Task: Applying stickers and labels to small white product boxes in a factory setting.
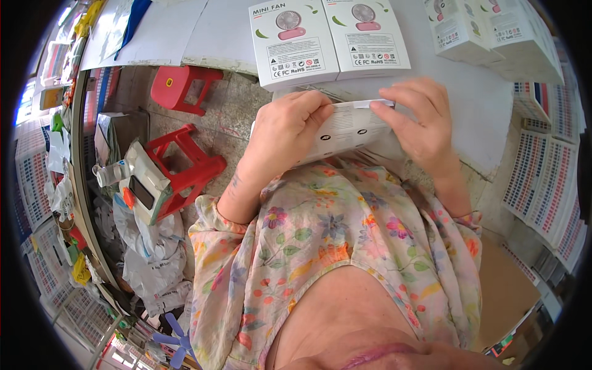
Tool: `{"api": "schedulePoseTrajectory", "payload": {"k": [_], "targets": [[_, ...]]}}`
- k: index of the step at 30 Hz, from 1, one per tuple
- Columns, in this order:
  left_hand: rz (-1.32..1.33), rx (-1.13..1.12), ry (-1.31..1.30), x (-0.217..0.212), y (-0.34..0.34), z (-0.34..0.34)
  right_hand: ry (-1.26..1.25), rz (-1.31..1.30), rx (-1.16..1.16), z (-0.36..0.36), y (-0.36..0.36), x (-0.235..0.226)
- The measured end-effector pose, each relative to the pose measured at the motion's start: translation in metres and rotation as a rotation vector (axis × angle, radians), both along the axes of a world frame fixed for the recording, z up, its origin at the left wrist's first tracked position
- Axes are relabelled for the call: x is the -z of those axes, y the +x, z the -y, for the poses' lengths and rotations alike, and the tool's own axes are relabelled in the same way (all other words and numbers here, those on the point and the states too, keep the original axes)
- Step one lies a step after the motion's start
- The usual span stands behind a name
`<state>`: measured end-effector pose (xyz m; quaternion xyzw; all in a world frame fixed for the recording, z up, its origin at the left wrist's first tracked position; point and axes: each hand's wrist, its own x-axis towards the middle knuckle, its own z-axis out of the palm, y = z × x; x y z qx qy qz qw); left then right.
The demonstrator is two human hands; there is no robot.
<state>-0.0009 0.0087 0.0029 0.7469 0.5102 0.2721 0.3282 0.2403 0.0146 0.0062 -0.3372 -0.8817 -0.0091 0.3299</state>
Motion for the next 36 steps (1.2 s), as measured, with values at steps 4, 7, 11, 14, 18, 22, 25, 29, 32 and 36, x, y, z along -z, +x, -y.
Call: {"api": "schedulePoseTrajectory", "payload": {"k": [4, 7, 11, 14, 18, 22, 25, 29, 32, 36], "targets": [[0.016, 0.006, -0.005, 0.002, -0.001, 0.0, 0.019, -0.086, 0.092, -0.001, -0.005, 0.002], [-0.001, 0.004, -0.012, 0.003, -0.001, -0.002, 0.044, -0.037, 0.114, -0.001, -0.003, 0.004], [0.049, -0.027, -0.114, 0.005, -0.003, -0.007, 0.225, -0.022, 0.01, 0.014, -0.002, 0.005], [0.062, -0.028, -0.139, 0.009, -0.004, -0.007, -0.006, -0.233, 0.044, 0.015, 0.006, -0.014], [0.037, 0.047, -0.001, 0.01, 0.006, -0.006, -0.124, -0.165, 0.115, 0.002, -0.011, -0.018], [0.053, 0.07, 0.039, 0.003, 0.012, -0.007, -0.287, -0.073, 0.037, 0.007, -0.025, -0.002], [0.093, 0.061, -0.038, 0.0, 0.008, -0.006, -0.312, -0.129, 0.088, 0.005, -0.022, -0.001], [0.068, 0.048, -0.038, 0.005, 0.003, -0.01, -0.467, -0.284, 0.117, 0.0, -0.018, 0.001], [0.054, 0.023, -0.094, 0.0, 0.004, -0.011, -0.212, -0.13, 0.069, -0.002, -0.018, 0.002], [0.186, -0.002, -0.055, 0.012, 0.003, -0.011, 0.014, -0.05, -0.01, 0.0, -0.018, 0.001]]}}
